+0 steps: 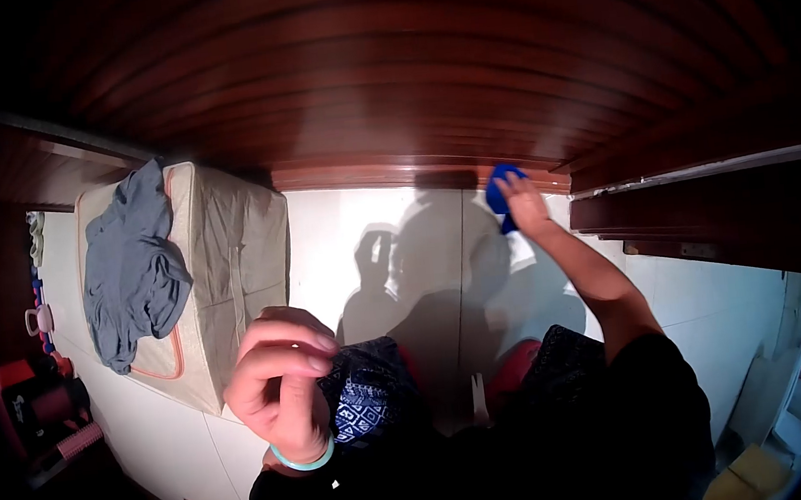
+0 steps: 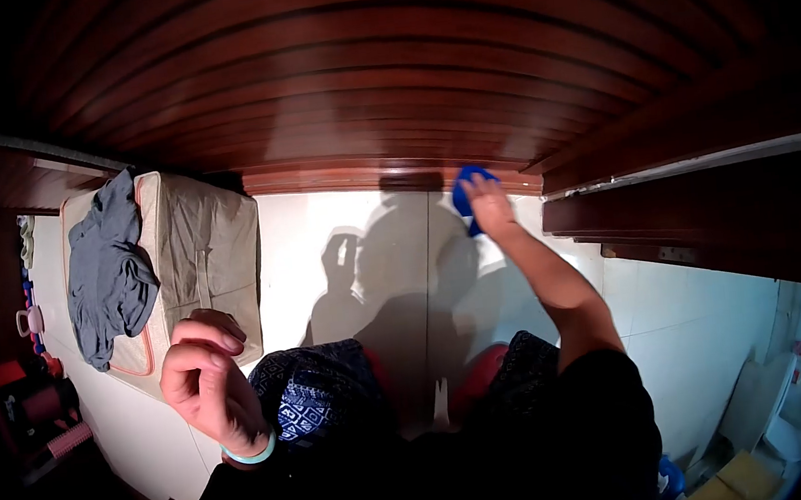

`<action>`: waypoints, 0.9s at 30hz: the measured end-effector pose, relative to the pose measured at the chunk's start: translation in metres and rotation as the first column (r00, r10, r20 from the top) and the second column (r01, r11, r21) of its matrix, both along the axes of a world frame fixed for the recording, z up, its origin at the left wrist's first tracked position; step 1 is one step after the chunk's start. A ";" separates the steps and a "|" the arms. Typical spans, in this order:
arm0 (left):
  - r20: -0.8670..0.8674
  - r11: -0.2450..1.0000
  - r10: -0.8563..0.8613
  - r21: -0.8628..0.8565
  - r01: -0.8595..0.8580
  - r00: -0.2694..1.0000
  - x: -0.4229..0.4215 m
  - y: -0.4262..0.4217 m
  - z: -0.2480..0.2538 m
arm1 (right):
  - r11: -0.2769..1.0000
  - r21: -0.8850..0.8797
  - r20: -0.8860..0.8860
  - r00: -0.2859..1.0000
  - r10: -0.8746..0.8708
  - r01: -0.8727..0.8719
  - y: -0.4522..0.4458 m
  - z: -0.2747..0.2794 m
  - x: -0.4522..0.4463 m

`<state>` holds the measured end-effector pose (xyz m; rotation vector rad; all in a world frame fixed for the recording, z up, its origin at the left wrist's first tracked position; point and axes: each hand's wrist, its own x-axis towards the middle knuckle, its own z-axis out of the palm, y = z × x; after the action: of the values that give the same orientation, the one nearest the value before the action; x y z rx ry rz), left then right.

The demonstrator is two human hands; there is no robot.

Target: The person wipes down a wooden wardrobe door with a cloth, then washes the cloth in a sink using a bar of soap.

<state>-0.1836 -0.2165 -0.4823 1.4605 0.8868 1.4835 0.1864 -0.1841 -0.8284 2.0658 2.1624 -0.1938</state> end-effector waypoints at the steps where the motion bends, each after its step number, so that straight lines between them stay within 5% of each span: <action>1: 0.017 1.000 -0.009 -0.001 0.009 1.000 0.001 0.000 0.000 | 0.995 -0.025 -0.001 0.995 -0.096 0.096 -0.013 -0.003 0.026; 4: 0.045 0.999 -0.004 0.042 0.003 0.999 0.001 0.001 0.000 | 0.930 -0.172 0.074 0.945 -0.317 0.325 -0.018 0.036 0.051; 6: 0.040 0.999 0.007 0.052 -0.009 0.999 -0.003 0.000 0.002 | 0.777 -0.382 0.142 0.863 -0.485 0.500 0.015 0.083 0.019; 9: -0.232 0.967 0.254 0.071 -0.245 0.939 -0.024 0.012 0.000 | 0.837 -0.263 -0.045 0.861 -0.507 0.479 0.043 0.072 -0.007; 12: -0.712 0.921 0.388 0.296 -0.251 0.584 -0.059 0.058 -0.015 | 0.907 -0.285 -0.315 0.863 -0.394 0.310 0.057 0.075 -0.056; 13: -0.824 0.921 0.383 0.304 -0.244 0.418 -0.067 0.076 -0.020 | 0.867 -0.432 -0.429 0.789 -0.439 0.247 0.060 0.122 -0.087; 14: -0.864 0.877 0.470 0.435 -0.204 0.181 -0.076 0.099 -0.032 | 0.934 -0.285 -0.442 0.835 -0.329 0.217 0.061 0.090 -0.097; 17: -0.874 0.865 0.485 0.484 -0.131 -0.030 -0.104 0.170 -0.064 | 0.995 -0.099 -0.476 0.877 -0.063 0.018 0.073 0.071 -0.143; 21: -0.890 0.892 0.438 0.448 -0.064 -0.128 -0.132 0.205 -0.096 | 0.999 -0.044 -0.576 0.816 -0.052 0.032 0.086 0.061 -0.185; 24: -0.962 0.962 0.229 0.247 -0.116 -0.149 -0.128 0.198 -0.089 | 0.999 0.031 -0.639 0.769 0.003 0.022 0.085 0.046 -0.194; 27: -0.938 0.937 0.338 0.343 -0.065 -0.080 -0.129 0.186 -0.091 | 0.998 0.001 -0.677 0.735 -0.042 0.058 0.073 0.057 -0.188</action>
<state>-0.3129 -0.0306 -0.5736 2.7344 1.9522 0.2565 -0.0016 -0.1107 -0.7717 2.3096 2.4618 -1.1026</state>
